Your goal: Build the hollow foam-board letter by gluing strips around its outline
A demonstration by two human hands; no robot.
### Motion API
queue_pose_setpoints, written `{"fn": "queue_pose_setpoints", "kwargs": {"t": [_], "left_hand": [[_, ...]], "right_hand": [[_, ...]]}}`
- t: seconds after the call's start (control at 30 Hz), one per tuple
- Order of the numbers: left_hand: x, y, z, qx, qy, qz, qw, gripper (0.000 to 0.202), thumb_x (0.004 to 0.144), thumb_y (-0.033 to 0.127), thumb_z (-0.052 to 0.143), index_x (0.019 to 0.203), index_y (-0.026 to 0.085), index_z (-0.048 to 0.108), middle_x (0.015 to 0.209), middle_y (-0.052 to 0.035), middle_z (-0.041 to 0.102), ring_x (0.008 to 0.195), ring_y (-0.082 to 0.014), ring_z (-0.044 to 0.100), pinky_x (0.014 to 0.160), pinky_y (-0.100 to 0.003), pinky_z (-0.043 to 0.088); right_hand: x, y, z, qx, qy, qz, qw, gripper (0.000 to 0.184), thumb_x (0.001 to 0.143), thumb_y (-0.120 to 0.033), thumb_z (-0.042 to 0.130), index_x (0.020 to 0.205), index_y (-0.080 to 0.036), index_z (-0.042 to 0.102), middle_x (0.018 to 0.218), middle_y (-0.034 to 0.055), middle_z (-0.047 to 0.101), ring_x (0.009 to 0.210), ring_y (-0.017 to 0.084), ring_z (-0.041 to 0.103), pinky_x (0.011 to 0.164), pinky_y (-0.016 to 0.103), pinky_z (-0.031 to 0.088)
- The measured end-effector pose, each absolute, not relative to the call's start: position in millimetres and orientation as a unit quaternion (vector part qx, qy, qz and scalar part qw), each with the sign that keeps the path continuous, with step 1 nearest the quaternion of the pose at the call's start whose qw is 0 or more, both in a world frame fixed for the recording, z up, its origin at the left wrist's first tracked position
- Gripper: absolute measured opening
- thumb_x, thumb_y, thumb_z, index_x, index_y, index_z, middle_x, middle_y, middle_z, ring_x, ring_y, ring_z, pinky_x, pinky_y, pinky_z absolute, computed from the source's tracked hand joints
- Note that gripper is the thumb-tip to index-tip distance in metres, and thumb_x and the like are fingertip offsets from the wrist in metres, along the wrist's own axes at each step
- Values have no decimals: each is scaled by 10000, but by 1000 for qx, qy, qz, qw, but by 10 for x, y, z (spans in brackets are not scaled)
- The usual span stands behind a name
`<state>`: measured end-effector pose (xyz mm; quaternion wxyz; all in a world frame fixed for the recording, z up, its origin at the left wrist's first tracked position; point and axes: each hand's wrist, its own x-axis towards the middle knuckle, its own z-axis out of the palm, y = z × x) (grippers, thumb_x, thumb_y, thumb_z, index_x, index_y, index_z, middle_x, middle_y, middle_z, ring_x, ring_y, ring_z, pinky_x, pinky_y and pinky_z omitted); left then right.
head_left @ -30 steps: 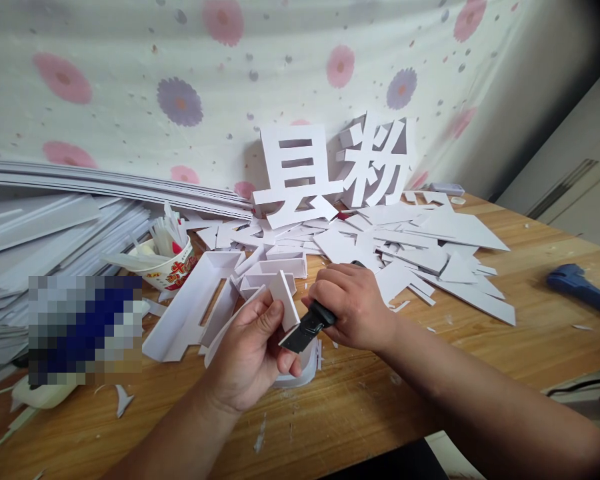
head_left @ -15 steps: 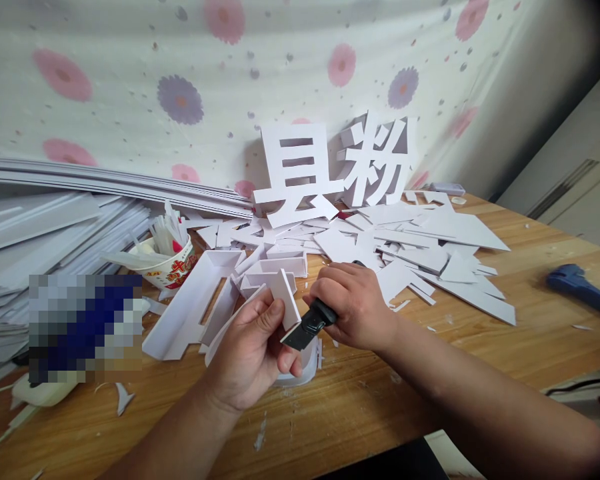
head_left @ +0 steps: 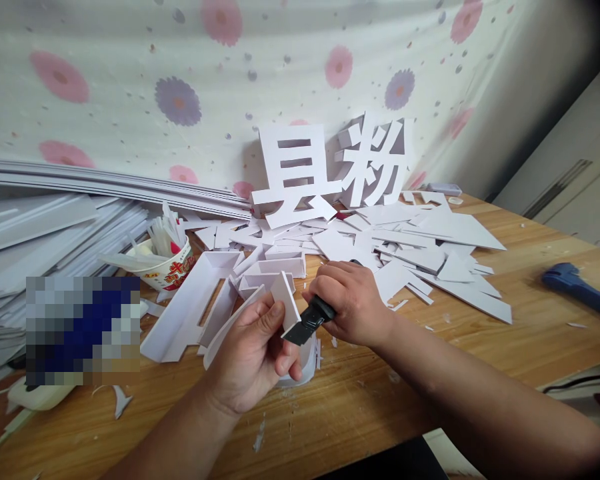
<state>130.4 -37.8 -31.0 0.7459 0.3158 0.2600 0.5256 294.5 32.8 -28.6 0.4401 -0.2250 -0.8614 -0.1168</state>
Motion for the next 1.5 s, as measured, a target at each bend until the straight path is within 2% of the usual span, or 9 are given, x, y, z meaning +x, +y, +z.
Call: {"fn": "queue_pose_setpoints", "kwargs": {"t": [0.43,0.93,1.13,1.3,1.37,1.5], "left_hand": [[1319,-404,-288,322,265,507,754,189,873,310,633,790,148,580,506,31,596,344,-38,435,404,-207,530],[1338,-424,-314,359,253,478,761,210,907,373,572,874,175,508,534,46,576,347,-31,382,445,-207,519],[1477,-546,-439,404,227,413,784,242,922,422,529,898,184,495,525,29,598,347,-56,457,444,-208,513],[1469,-525,-371,393,266,442,761,222,924,387,534,874,176,483,540,34,599,350,-47,437,462,-225,523],[1441,-504,-319,381,277,458,754,215,926,373,533,861,175,478,546,35,601,356,-47,435,459,-225,520],[1401,-490,-285,361,285,489,741,219,932,350,524,816,168,484,552,29,601,369,-49,437,454,-227,518]], "right_hand": [[2940,374,-319,-240,-860,-110,438,298,941,-259,432,657,-191,493,598,-6,490,563,138,393,546,275,271],[2959,449,-362,-258,-853,-100,442,223,903,-223,451,686,-193,491,612,-1,514,571,140,426,561,261,288],[3045,655,-434,-361,-828,-74,422,80,798,-215,530,725,-202,501,654,15,577,584,150,491,545,245,264],[3071,753,-449,-481,-778,-4,403,151,764,-235,552,660,-217,444,548,-25,501,490,133,406,495,227,235],[3052,698,-434,-451,-786,13,423,126,754,-222,535,662,-215,450,548,-28,500,497,132,424,501,223,260],[2986,514,-398,-303,-836,28,457,79,789,-204,505,711,-202,492,612,-14,545,550,128,477,542,224,321]]}}
